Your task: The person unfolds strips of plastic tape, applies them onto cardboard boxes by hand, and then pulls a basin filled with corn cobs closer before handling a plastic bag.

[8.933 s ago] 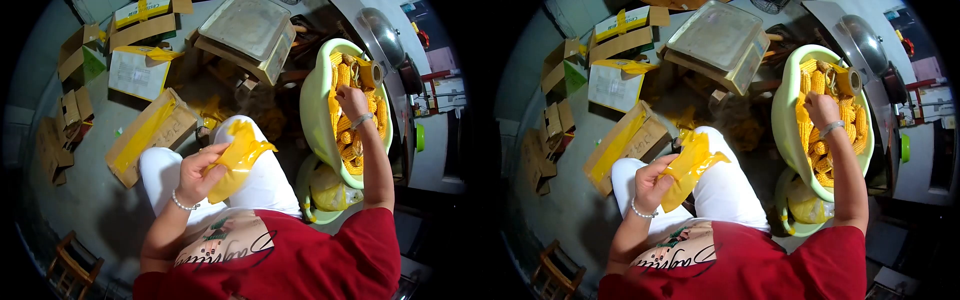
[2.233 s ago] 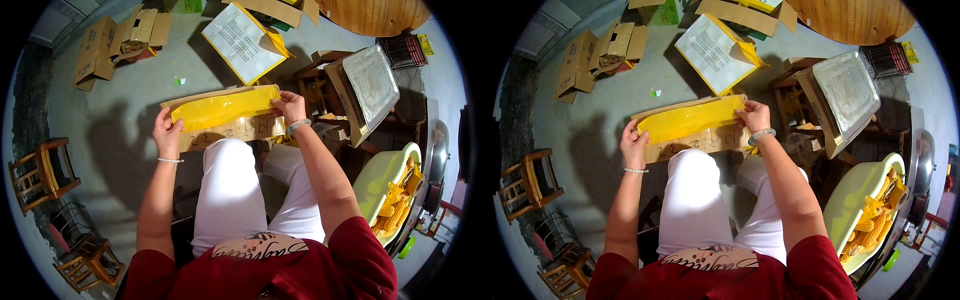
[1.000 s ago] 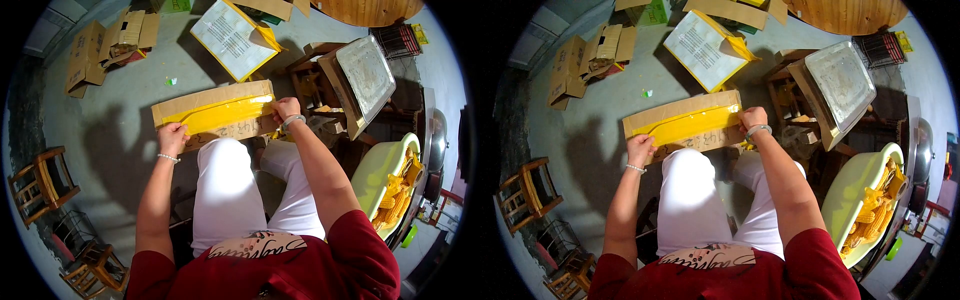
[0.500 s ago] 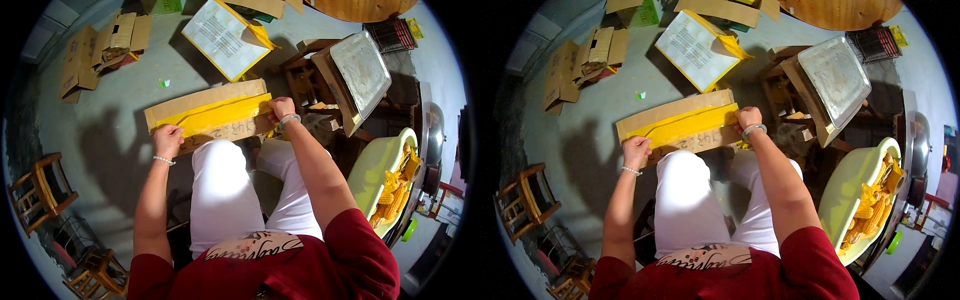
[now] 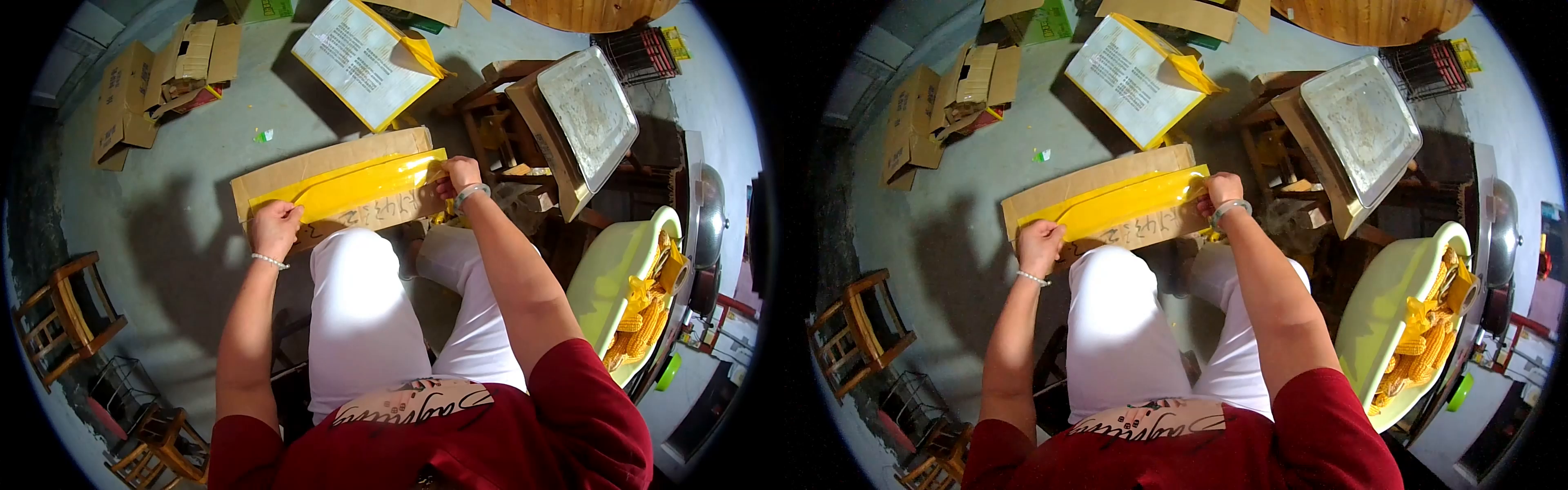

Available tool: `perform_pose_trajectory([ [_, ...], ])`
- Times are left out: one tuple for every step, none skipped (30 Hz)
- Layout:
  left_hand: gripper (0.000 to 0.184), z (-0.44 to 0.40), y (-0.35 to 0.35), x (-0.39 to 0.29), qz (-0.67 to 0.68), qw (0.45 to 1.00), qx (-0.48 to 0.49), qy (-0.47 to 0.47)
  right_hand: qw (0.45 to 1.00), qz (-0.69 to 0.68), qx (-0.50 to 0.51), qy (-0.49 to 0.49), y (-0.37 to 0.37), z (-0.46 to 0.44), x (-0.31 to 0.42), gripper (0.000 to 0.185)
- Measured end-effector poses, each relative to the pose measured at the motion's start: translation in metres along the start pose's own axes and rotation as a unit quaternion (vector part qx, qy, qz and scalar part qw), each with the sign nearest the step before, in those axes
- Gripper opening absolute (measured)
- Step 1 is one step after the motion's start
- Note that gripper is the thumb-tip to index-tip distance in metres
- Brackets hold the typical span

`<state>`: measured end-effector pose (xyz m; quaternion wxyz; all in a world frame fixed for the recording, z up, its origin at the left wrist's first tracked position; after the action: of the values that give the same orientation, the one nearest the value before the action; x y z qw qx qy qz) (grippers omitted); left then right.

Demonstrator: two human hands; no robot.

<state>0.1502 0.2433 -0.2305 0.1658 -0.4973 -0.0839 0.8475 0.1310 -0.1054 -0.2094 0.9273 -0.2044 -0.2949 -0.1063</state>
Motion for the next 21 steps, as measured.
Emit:
perform_pose_trajectory([
  [0.013, -0.008, -0.001, 0.017, -0.003, 0.999, 0.007, 0.051, 1.0, 0.002, 0.003, 0.002, -0.001, -0.002, -0.001, 0.014],
  [0.014, -0.022, -0.003, 0.048, -0.005, 0.995, 0.013, 0.102, 1.0, 0.005, 0.005, 0.004, -0.001, -0.005, -0.003, 0.014],
  [0.014, -0.025, -0.004, 0.051, -0.008, 0.988, 0.02, 0.152, 1.0, 0.007, 0.009, 0.005, -0.001, -0.006, -0.003, 0.014],
  [0.014, -0.027, -0.004, 0.056, -0.016, 0.988, 0.02, 0.153, 1.0, 0.006, 0.006, 0.005, -0.001, -0.007, -0.004, 0.013],
  [0.014, -0.028, -0.004, 0.062, -0.024, 0.988, 0.02, 0.152, 1.0, 0.004, 0.003, 0.006, -0.001, -0.008, -0.004, 0.012],
  [0.014, -0.028, -0.004, 0.063, -0.032, 0.988, 0.021, 0.152, 1.0, 0.004, 0.0, 0.006, -0.001, -0.008, -0.005, 0.011],
  [0.014, -0.029, -0.004, 0.066, -0.025, 0.988, 0.024, 0.149, 1.0, 0.006, -0.006, 0.005, 0.0, -0.008, -0.005, 0.01],
  [0.014, -0.031, -0.004, 0.069, -0.018, 0.989, 0.027, 0.146, 1.0, 0.009, -0.011, 0.003, 0.0, -0.008, -0.006, 0.009],
  [0.014, -0.032, -0.004, 0.071, -0.011, 0.989, 0.03, 0.144, 1.0, 0.011, -0.017, 0.001, 0.0, -0.009, -0.006, 0.008],
  [0.014, -0.034, -0.004, 0.072, -0.021, 0.989, 0.028, 0.142, 1.0, 0.008, -0.016, 0.0, 0.001, -0.011, -0.006, 0.008],
  [0.014, -0.035, -0.004, 0.074, -0.032, 0.989, 0.027, 0.14, 1.0, 0.004, -0.015, 0.0, 0.001, -0.013, -0.007, 0.007],
  [0.014, -0.035, -0.004, 0.073, -0.042, 0.989, 0.026, 0.138, 1.0, 0.001, -0.014, 0.001, 0.001, -0.014, -0.009, 0.007],
  [0.015, -0.034, -0.003, 0.072, -0.042, 0.99, 0.027, 0.134, 1.0, 0.005, -0.008, -0.007, 0.0, -0.016, -0.012, 0.008],
  [0.015, -0.034, -0.003, 0.071, -0.042, 0.99, 0.028, 0.131, 1.0, 0.008, -0.003, -0.016, -0.001, -0.018, -0.015, 0.009],
  [0.015, -0.032, -0.002, 0.066, -0.042, 0.99, 0.03, 0.129, 1.0, 0.012, 0.002, -0.026, -0.002, -0.02, -0.017, 0.01],
  [0.015, -0.03, -0.002, 0.062, -0.036, 0.992, 0.027, 0.122, 0.999, 0.008, 0.001, -0.044, -0.002, -0.022, -0.021, 0.011],
  [0.015, -0.027, -0.002, 0.059, -0.03, 0.993, 0.023, 0.114, 0.998, 0.004, 0.001, -0.063, -0.002, -0.024, -0.025, 0.012],
  [0.015, -0.025, -0.002, 0.058, -0.025, 0.994, 0.019, 0.107, 0.997, 0.0, 0.001, -0.081, -0.002, -0.025, -0.028, 0.013],
  [0.015, -0.025, -0.002, 0.059, -0.028, 0.993, 0.015, 0.118, 0.994, 0.018, -0.027, -0.104, -0.001, -0.026, -0.032, 0.013],
  [0.015, -0.025, -0.002, 0.061, -0.031, 0.991, 0.011, 0.129, 0.99, 0.036, -0.054, -0.127, 0.001, -0.027, -0.035, 0.013],
  [0.015, -0.025, -0.002, 0.063, -0.035, 0.99, 0.007, 0.14, 0.984, 0.053, -0.081, -0.149, 0.002, -0.028, -0.037, 0.012],
])
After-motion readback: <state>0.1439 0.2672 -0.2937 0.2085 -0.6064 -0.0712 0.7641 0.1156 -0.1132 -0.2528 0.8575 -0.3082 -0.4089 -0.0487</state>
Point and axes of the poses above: each hand's wrist, its own z-axis away from the middle knuckle, its own y-axis out of the palm, x = y × z, the point moved 1 cm from there along -z, towards the middle knuckle, and after that the axes turned 8 degrees about z, right-handed, at the moved point
